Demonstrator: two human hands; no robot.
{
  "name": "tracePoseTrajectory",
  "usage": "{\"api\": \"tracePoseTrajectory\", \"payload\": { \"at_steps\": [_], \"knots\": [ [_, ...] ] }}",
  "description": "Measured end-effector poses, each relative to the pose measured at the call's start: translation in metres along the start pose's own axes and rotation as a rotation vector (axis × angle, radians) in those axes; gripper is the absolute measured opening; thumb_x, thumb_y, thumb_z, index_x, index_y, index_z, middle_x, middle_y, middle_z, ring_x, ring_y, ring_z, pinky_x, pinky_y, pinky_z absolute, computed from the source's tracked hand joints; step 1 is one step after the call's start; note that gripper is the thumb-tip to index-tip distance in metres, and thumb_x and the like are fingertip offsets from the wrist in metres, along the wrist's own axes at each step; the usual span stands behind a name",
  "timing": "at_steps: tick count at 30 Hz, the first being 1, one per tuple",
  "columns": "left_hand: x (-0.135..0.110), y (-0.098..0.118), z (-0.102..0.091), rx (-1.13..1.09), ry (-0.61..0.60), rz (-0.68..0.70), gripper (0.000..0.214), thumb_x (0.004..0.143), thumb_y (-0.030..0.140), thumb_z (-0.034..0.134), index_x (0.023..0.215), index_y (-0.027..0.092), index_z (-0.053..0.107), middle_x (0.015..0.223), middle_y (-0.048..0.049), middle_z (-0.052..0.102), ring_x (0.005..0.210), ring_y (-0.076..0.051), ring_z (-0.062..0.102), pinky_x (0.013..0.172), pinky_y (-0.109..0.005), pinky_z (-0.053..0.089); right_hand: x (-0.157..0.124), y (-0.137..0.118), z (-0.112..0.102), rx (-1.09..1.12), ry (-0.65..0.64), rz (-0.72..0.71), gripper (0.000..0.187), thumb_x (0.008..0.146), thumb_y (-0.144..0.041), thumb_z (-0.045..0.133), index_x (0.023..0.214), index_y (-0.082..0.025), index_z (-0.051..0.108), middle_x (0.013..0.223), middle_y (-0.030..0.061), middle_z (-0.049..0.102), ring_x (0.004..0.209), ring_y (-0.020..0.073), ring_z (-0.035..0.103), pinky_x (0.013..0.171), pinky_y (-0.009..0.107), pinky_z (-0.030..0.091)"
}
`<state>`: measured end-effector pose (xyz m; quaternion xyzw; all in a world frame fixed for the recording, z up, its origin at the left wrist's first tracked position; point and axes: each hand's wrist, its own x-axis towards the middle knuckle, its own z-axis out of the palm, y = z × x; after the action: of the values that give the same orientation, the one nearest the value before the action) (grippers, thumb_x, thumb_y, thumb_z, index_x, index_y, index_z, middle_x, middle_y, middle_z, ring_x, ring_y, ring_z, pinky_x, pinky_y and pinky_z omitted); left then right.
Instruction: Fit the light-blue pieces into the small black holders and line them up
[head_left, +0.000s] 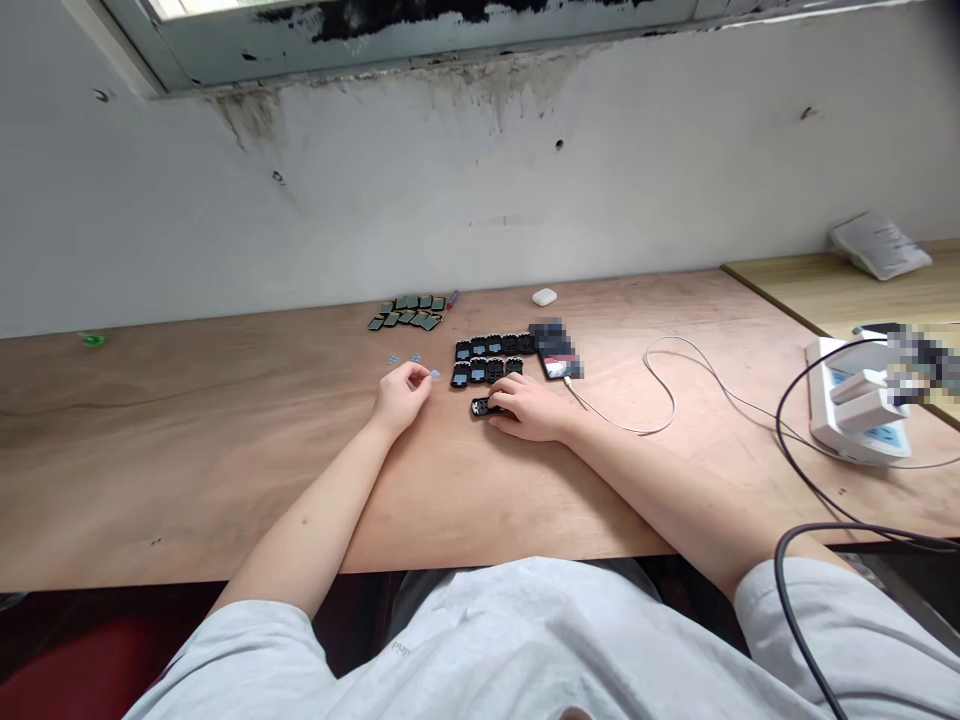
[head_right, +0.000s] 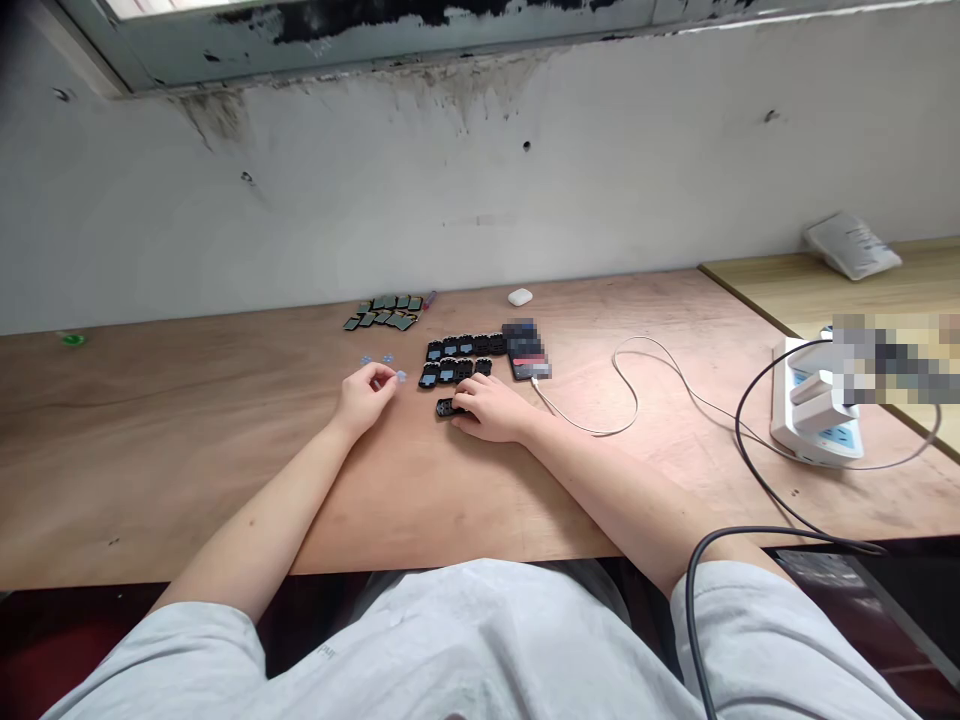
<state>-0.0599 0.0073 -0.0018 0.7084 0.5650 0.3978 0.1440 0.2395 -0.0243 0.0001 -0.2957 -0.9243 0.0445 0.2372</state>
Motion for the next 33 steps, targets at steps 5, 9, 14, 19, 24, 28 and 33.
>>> {"api": "tracePoseTrajectory", "payload": {
  "at_steps": [5, 9, 14, 19, 24, 28, 33],
  "knots": [
    [-0.003, 0.012, 0.009, 0.012, -0.169, 0.008, 0.022, 0.088, 0.043, 0.065, 0.086, 0.022, 0.068, 0.078, -0.0013, 0.069, 0.069, -0.016, 0.06, 0.07, -0.03, 0.049, 0.0, 0.001, 0.001, -0.014, -0.026, 0.02, 0.016, 0.097, -0.024, 0.064, 0.11, -0.019, 0.071, 0.117, 0.0123, 0.068, 0.107, 0.0266, 0.058, 0.094, 0.041, 0.048],
    [0.005, -0.001, 0.0, 0.14, -0.036, 0.031, 0.016, 0.086, 0.036, 0.063, 0.08, 0.021, 0.066, 0.09, -0.0054, 0.07, 0.087, -0.021, 0.064, 0.084, -0.034, 0.052, -0.001, 0.002, 0.002, -0.01, -0.032, 0.02, 0.016, 0.097, -0.023, 0.063, 0.11, -0.019, 0.071, 0.116, 0.012, 0.068, 0.107, 0.0266, 0.058, 0.095, 0.041, 0.047],
    [0.003, 0.001, -0.003, 0.029, 0.027, -0.019, 0.02, 0.091, 0.038, 0.059, 0.096, 0.02, 0.067, 0.091, -0.0046, 0.07, 0.082, -0.018, 0.064, 0.078, -0.032, 0.054, -0.001, 0.005, 0.004, 0.008, -0.021, 0.032, 0.019, 0.096, -0.02, 0.062, 0.112, -0.02, 0.073, 0.116, 0.0122, 0.068, 0.105, 0.0265, 0.058, 0.093, 0.041, 0.047],
    [-0.013, 0.029, 0.012, -0.126, -0.245, 0.109, 0.02, 0.093, 0.034, 0.058, 0.099, 0.021, 0.072, 0.096, -0.0051, 0.072, 0.077, -0.017, 0.062, 0.07, -0.031, 0.053, -0.001, 0.006, 0.005, 0.031, -0.011, 0.039, 0.021, 0.095, -0.018, 0.062, 0.112, -0.02, 0.074, 0.118, 0.0126, 0.068, 0.105, 0.0267, 0.058, 0.093, 0.042, 0.047],
    [-0.022, 0.048, 0.025, -0.1, -0.401, 0.348, 0.025, 0.101, 0.029, 0.052, 0.106, 0.023, 0.076, 0.106, -0.0072, 0.069, 0.089, -0.018, 0.064, 0.078, -0.033, 0.054, -0.001, 0.006, 0.006, 0.037, -0.006, 0.03, 0.02, 0.096, -0.019, 0.061, 0.112, -0.02, 0.073, 0.115, 0.0119, 0.068, 0.109, 0.0271, 0.058, 0.095, 0.042, 0.047],
    [-0.021, 0.053, 0.031, -0.071, -0.348, 0.42, 0.023, 0.102, 0.025, 0.053, 0.109, 0.024, 0.075, 0.105, -0.0069, 0.071, 0.097, -0.021, 0.064, 0.085, -0.036, 0.054, 0.0, 0.006, 0.007, 0.033, -0.003, 0.017, 0.017, 0.096, -0.019, 0.061, 0.109, -0.019, 0.071, 0.116, 0.0117, 0.068, 0.106, 0.0269, 0.058, 0.093, 0.042, 0.048],
    [-0.019, 0.06, 0.037, -0.009, -0.342, 0.442, 0.021, 0.099, 0.02, 0.055, 0.106, 0.024, 0.074, 0.099, -0.0052, 0.072, 0.097, -0.022, 0.064, 0.09, -0.039, 0.053, 0.003, 0.004, 0.005, 0.067, -0.011, 0.017, 0.014, 0.094, -0.017, 0.062, 0.107, -0.019, 0.067, 0.109, 0.0106, 0.069, 0.103, 0.0262, 0.059, 0.093, 0.04, 0.047]
  ]
}}
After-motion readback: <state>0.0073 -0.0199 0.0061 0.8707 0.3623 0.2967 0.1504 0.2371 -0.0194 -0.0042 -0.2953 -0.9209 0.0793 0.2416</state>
